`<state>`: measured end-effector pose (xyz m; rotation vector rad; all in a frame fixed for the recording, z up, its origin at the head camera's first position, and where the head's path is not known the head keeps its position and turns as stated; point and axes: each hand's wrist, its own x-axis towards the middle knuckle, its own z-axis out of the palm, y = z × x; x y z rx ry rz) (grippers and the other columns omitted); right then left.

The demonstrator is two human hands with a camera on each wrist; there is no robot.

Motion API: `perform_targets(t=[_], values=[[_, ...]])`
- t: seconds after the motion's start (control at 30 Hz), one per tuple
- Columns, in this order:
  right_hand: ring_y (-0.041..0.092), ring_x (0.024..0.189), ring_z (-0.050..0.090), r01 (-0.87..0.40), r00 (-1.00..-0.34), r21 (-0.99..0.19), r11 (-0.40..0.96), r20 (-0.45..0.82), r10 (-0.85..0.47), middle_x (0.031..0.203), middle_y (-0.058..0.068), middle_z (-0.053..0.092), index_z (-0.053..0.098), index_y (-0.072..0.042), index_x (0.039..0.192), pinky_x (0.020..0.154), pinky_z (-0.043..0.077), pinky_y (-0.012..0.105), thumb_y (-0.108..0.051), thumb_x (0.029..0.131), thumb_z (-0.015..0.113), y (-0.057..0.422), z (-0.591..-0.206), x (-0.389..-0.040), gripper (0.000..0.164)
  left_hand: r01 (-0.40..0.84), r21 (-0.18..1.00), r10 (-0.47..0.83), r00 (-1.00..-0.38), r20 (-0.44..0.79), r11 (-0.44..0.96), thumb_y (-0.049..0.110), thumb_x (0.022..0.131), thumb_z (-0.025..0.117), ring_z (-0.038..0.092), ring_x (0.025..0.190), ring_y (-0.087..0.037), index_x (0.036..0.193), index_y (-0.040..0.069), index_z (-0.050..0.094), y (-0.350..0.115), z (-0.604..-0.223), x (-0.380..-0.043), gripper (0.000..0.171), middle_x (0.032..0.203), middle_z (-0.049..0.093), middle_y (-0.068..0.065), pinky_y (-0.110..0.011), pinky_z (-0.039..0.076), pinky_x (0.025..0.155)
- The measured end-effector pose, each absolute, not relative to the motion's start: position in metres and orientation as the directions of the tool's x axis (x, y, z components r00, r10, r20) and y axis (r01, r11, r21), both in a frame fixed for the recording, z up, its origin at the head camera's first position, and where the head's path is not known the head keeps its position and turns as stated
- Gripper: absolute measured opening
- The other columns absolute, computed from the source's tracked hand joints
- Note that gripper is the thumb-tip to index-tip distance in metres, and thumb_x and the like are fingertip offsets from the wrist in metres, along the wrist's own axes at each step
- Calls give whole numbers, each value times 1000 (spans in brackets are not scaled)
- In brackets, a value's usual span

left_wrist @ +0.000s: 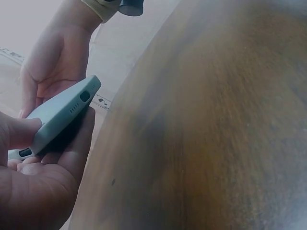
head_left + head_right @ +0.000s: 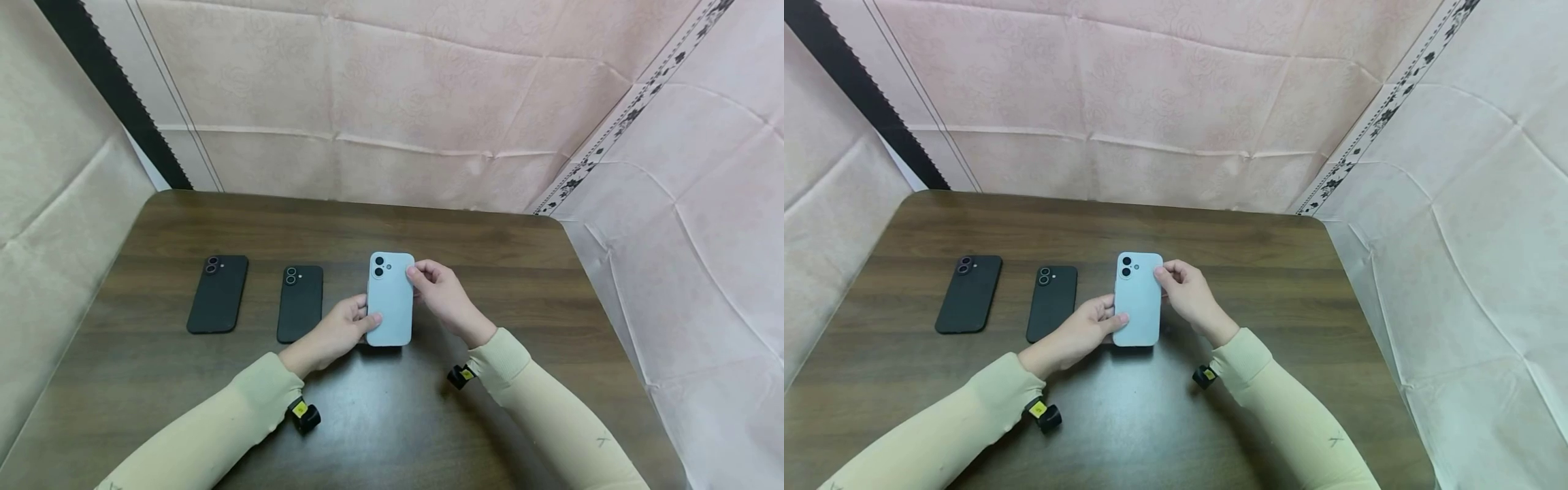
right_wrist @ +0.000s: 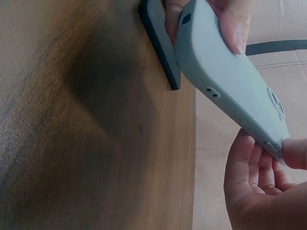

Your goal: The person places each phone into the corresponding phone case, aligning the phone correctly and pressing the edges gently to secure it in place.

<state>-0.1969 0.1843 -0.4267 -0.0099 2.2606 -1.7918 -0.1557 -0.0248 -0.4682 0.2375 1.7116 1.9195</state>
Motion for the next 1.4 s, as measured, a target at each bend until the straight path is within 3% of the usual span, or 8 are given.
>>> perform_targets(t=[0.4, 0.7, 1.4], values=[[25, 87, 61, 128, -979, -970, 207, -157, -131, 99, 14, 65, 62, -2, 106, 77, 56, 40, -24, 100, 56, 181, -425, -197, 24, -268, 963, 507, -829, -235, 8, 14, 97, 59, 64, 108, -22, 136, 5, 48, -28, -467, -158, 42, 124, 64, -10, -36, 53, 87], [26, 84, 63, 104, -990, -978, 182, -120, -77, 98, 15, 66, 61, -1, 107, 77, 56, 42, -25, 99, 57, 183, -420, -202, 25, -340, 937, 545, -802, -245, -78, 3, 94, 62, 63, 108, -29, 136, -4, 45, -26, -476, -158, 46, 124, 60, -21, -41, 51, 90], [26, 85, 63, 129, -987, -971, 203, -146, -71, 97, 14, 67, 62, -2, 106, 78, 55, 45, -25, 99, 57, 185, -423, -201, 25, -335, 942, 534, -802, -269, -28, 5, 96, 59, 63, 109, -23, 136, -3, 46, -25, -474, -155, 42, 127, 59, -19, -39, 50, 93]])
